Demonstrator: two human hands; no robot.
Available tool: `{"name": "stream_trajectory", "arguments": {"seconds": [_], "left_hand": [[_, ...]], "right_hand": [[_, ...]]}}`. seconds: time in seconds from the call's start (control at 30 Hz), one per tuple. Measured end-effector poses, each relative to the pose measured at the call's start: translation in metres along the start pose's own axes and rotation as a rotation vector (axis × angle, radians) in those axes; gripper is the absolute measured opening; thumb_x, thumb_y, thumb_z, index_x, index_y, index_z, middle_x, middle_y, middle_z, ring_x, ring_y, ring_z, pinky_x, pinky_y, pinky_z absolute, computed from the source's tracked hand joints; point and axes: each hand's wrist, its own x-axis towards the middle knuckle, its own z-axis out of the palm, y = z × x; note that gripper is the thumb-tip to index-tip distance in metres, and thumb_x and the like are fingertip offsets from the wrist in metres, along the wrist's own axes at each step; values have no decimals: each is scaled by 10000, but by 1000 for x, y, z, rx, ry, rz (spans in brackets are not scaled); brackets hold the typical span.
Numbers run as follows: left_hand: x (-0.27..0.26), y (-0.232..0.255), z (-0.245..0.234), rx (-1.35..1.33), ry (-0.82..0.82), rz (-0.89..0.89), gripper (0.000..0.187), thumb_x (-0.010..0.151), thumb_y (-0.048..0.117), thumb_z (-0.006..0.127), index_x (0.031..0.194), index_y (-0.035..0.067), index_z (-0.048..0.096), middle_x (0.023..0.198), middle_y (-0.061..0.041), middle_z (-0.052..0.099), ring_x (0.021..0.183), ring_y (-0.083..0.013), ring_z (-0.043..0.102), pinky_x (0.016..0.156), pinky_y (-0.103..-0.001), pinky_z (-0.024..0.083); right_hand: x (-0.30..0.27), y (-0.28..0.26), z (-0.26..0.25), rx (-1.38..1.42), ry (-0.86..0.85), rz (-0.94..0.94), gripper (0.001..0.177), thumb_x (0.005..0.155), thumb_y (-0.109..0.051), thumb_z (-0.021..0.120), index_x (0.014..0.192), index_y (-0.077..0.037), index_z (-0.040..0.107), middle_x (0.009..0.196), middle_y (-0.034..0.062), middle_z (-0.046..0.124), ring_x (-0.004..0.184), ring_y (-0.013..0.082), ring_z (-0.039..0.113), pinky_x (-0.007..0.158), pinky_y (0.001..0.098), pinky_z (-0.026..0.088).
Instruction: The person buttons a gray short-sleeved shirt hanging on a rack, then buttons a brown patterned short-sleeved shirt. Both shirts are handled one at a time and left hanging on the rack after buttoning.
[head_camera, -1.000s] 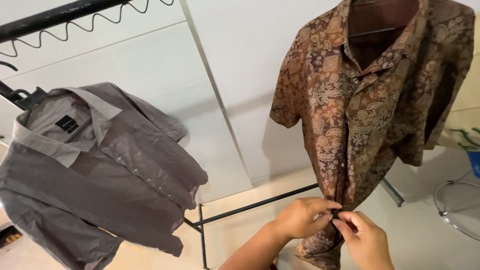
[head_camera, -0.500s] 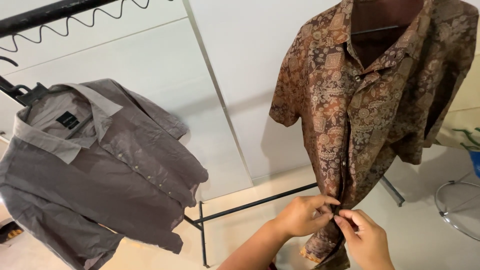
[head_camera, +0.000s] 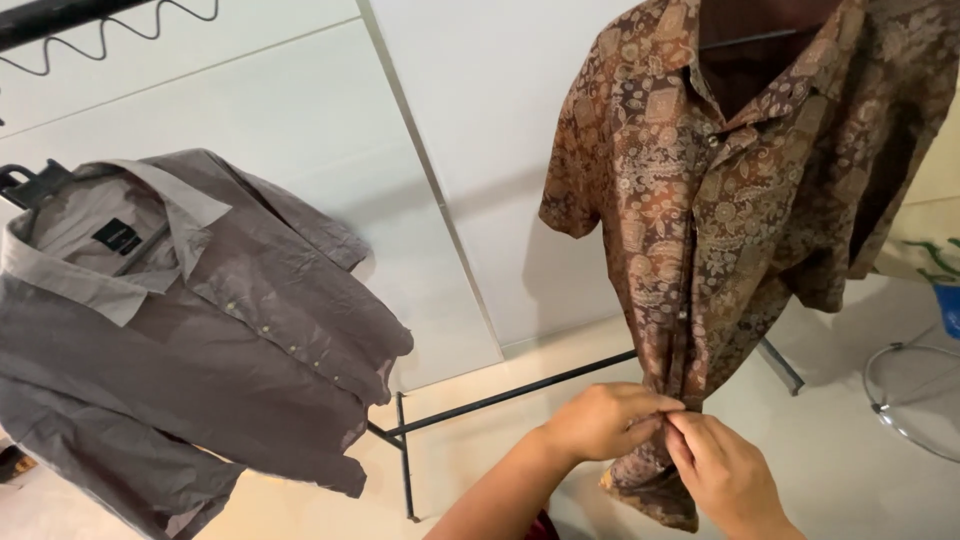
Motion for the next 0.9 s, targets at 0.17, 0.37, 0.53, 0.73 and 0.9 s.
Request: {"name": "stream_trajectory", "arguments": {"seconds": [0.17,0.37,0.53,0.73,0.9], "left_hand": [[8,-16,11,184,-12,40,217,953,171,625,1149,119,702,1078,-66,758,986,-310,700,895,-446,545],[10,-19,12,222,94,186,174,981,123,651,1146,98,700,1044,-79,752,916,-309,706,819,-431,562],[18,-19,2,375,185,282,154,1033,239,659,1107,124,728,977,-23,753,874,-237,697,803,-375,561],[23,-24,8,306,207,356,134,1029,120,663,1149,70,696,988,-95,750,843,-314,684,763,-435,549],[27,-21,6,323,207,290,113,1018,131,640,1084,100,727,1005,-35,769,867,-241,719,804,-384,584]], "right_hand": [[0,0,-3,-43,58,-81,196,933,-189,694,1107,-98,688,965,0,719,798,147,693,693,317,608],[3,4,-8,118,31,-5,176,932,-166,677,1088,-89,694,969,10,745,793,155,702,674,339,592],[3,8,-10,221,16,130,200,925,-202,683,1103,-121,723,947,-20,765,728,120,709,660,311,580],[8,9,-14,195,66,203,162,931,-197,686,1072,-145,749,991,-48,781,794,86,726,683,274,564],[10,11,-13,140,76,163,221,920,-236,697,1117,-150,749,1009,-22,778,761,96,728,688,278,596]]}}
